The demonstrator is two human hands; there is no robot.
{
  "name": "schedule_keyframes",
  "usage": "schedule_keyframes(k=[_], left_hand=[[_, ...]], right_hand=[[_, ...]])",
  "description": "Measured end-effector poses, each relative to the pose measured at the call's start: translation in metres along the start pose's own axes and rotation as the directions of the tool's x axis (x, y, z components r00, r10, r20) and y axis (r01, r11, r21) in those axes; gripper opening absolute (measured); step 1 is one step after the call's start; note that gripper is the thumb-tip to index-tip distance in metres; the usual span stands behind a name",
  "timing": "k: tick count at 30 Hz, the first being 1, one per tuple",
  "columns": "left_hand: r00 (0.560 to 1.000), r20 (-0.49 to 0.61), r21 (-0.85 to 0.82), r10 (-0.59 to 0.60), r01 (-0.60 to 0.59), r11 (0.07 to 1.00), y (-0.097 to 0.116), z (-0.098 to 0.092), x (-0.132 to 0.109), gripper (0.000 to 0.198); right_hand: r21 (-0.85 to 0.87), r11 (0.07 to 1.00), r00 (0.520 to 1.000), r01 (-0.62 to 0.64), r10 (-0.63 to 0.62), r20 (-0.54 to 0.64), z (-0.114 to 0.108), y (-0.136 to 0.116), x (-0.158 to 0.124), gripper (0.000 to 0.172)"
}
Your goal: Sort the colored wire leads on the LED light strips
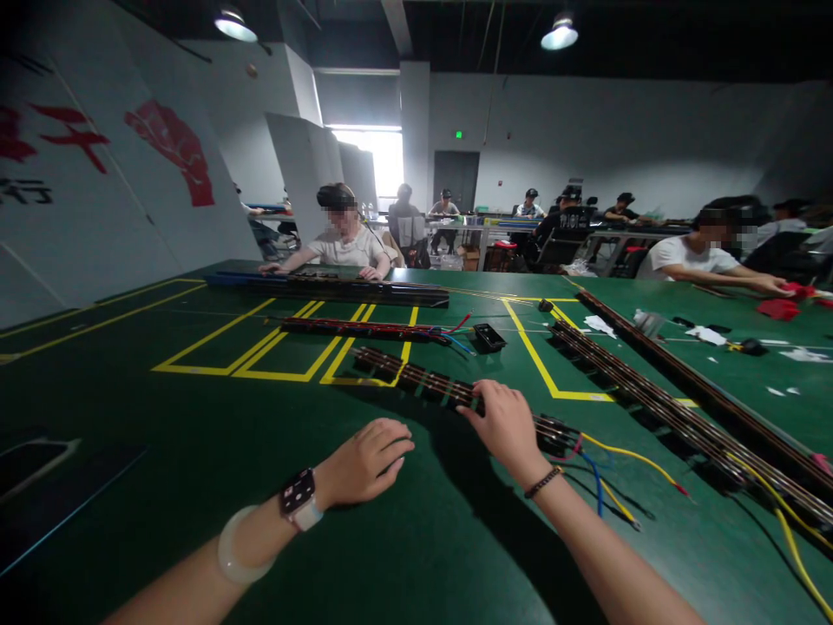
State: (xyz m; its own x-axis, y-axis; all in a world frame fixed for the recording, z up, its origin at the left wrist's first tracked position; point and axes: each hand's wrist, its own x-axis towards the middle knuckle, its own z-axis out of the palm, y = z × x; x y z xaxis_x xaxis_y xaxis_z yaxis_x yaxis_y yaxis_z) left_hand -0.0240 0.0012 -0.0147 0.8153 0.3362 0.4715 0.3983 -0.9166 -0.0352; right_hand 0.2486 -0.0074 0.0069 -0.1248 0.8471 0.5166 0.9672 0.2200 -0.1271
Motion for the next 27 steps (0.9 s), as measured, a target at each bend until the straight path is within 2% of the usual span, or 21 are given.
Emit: schedule_keyframes(k=[3, 6, 12, 17, 20, 22, 25, 27], left_hand=[[0.985, 0.041, 0.062, 0.167, -0.17, 0.984, -0.001, -0.001, -0.004, 0.025], [0.954, 0.073, 0.108, 0.291, -0.298, 0.949, 0.0, -0.002, -0.008, 0.024], [0.923, 0.037, 0.085, 0.384, -0.386, 0.919, -0.002, 0.002, -0.017, 0.021], [0.926, 0.035, 0.059, 0.376, -0.378, 0.924, -0.007, 0.005, -0.022, 0.02], [0.935, 0.052, -0.005, 0.352, -0.352, 0.936, -0.007, 0.004, -0.024, 0.02], [0.944, 0.054, -0.049, 0.325, -0.323, 0.945, -0.007, 0.004, -0.026, 0.021], [0.952, -0.042, -0.042, 0.304, -0.306, 0.951, -0.006, 0.005, -0.028, 0.023], [0.957, -0.085, -0.03, 0.276, -0.28, 0.96, -0.004, 0.004, -0.026, 0.023]], right_hand=[[0.092, 0.995, 0.991, 0.024, -0.036, 0.13, 0.021, -0.048, 0.019, 0.024], [0.165, 0.985, 0.977, 0.048, -0.081, 0.199, 0.043, -0.091, 0.038, 0.027], [0.238, 0.968, 0.95, 0.081, -0.147, 0.277, 0.084, -0.164, 0.074, 0.035], [0.254, 0.964, 0.941, 0.083, -0.159, 0.298, 0.109, -0.206, 0.092, 0.039], [0.287, 0.953, 0.921, 0.096, -0.195, 0.338, 0.113, -0.214, 0.094, 0.035], [0.339, 0.924, 0.899, 0.176, -0.291, 0.327, 0.108, -0.208, 0.094, 0.032], [0.425, 0.832, 0.855, 0.357, -0.474, 0.209, 0.086, -0.182, 0.094, 0.038], [0.488, 0.781, 0.843, 0.39, -0.516, 0.152, 0.068, -0.153, 0.094, 0.036]])
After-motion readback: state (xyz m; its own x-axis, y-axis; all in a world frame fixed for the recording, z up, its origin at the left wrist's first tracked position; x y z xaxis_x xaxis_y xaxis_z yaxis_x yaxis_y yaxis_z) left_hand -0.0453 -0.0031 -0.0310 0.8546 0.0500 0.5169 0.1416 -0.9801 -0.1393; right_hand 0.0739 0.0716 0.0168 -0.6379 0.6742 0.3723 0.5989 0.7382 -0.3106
